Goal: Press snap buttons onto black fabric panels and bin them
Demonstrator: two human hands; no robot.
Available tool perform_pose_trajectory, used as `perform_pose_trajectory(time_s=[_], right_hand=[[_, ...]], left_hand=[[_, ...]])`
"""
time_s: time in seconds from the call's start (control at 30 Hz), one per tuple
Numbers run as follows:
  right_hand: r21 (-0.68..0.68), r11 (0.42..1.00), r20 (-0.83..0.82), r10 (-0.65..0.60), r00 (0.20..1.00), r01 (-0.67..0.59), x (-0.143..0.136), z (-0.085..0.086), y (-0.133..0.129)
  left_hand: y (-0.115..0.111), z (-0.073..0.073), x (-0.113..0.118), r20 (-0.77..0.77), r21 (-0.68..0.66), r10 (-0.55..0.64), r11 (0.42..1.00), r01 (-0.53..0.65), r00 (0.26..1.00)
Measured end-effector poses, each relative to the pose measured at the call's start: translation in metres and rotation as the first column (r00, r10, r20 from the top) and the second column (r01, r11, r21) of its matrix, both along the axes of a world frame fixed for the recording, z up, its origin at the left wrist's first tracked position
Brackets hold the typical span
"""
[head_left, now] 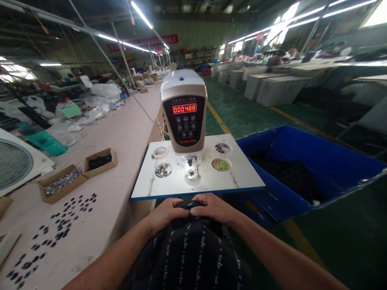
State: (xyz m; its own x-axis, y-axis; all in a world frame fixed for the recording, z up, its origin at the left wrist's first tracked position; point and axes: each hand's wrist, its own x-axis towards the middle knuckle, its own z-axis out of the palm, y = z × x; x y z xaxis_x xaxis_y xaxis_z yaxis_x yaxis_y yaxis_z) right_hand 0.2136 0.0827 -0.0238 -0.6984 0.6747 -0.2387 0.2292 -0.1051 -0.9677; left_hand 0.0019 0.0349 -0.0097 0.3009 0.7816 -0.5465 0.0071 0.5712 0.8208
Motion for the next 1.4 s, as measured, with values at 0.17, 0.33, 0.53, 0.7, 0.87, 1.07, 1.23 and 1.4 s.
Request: perform_pose_trajectory(time_s=[0.17,0.33,0.53,0.7,0.87,1.07,1.23,1.4], right_hand=[[0.481,0.875,0.242,-0.074,0.968,-0.053,-0.002,-0.006,0.012],[0.434,0.892,0.145,-0.206,0.968,0.125,-0.003,-0.007,0.033],[0.201,0.958,0.014,-0.209,0.978,0.202,-0.005,-0.005,0.048],[0.444,0.863,0.063,-0.298,0.952,0.240,-0.010,-0.008,0.056],[0.609,0.756,0.161,-0.416,0.895,0.241,-0.018,-0.013,0.079],[0.667,0.708,0.224,-0.488,0.843,0.233,-0.024,-0.012,0.105],[0.675,0.704,0.249,-0.500,0.830,0.221,-0.027,-0.013,0.112],[0.675,0.713,0.272,-0.481,0.834,0.191,-0.027,-0.014,0.113]], left_hand=[[0.018,-0.008,-0.002,0.048,-0.017,0.018,1.000,-0.017,0.999],[0.045,-0.004,-0.002,0.022,0.081,0.024,0.996,-0.025,0.999],[0.071,-0.011,-0.003,-0.055,0.189,-0.010,0.982,0.020,0.998],[0.083,-0.016,0.002,-0.024,0.192,0.000,0.981,0.004,1.000],[0.105,-0.015,0.003,-0.138,0.271,0.033,0.963,0.005,0.990],[0.136,-0.015,0.002,-0.251,0.351,0.043,0.935,0.050,0.967],[0.144,-0.014,0.003,-0.323,0.379,0.062,0.923,0.068,0.944],[0.148,-0.018,0.000,-0.370,0.373,0.071,0.924,0.078,0.926]])
